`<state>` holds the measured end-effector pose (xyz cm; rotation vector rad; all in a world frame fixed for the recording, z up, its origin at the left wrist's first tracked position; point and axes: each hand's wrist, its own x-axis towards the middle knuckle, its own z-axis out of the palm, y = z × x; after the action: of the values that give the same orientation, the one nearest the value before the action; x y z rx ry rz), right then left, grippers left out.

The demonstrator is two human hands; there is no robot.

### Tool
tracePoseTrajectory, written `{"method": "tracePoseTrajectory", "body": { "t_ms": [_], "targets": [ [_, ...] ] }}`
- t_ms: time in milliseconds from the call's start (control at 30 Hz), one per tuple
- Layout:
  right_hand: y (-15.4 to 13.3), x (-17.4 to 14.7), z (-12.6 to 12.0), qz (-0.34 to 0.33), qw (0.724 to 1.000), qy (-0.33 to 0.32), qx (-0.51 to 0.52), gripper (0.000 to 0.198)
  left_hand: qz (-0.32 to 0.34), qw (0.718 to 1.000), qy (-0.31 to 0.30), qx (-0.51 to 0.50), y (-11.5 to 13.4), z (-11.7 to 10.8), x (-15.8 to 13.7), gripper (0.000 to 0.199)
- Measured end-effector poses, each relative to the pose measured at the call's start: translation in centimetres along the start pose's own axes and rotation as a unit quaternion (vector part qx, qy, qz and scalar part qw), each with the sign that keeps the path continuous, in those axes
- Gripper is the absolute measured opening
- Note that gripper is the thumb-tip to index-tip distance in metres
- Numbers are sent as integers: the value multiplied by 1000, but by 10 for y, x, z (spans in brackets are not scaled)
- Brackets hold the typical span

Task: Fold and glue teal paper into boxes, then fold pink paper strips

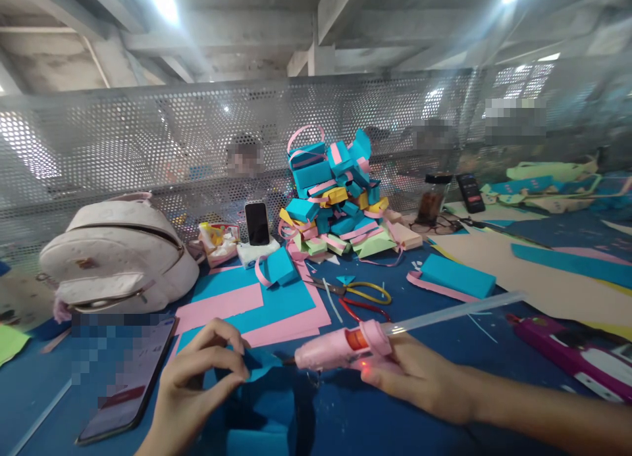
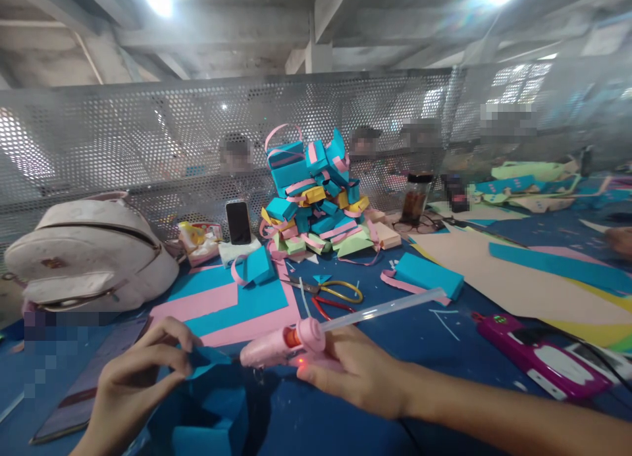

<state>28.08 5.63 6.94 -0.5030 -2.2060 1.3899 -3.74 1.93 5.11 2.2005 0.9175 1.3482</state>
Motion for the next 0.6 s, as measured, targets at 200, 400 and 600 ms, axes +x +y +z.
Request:
{"method": "tracePoseTrajectory", "body": {
  "t_ms": [200, 400, 600],
  "targets": [
    [-1, -2, -1, 10, 1000, -4, -2, 40, -1, 1000, 2, 3, -1, 0, 0, 17],
    [-1, -5, -1, 17, 1000, 13, -1, 38, -2, 1000, 5, 9, -1, 0, 1, 18],
    [5, -9, -3, 37, 998, 51, -25, 39, -6, 1000, 13, 8, -1, 0, 0, 19]
  ]
}}
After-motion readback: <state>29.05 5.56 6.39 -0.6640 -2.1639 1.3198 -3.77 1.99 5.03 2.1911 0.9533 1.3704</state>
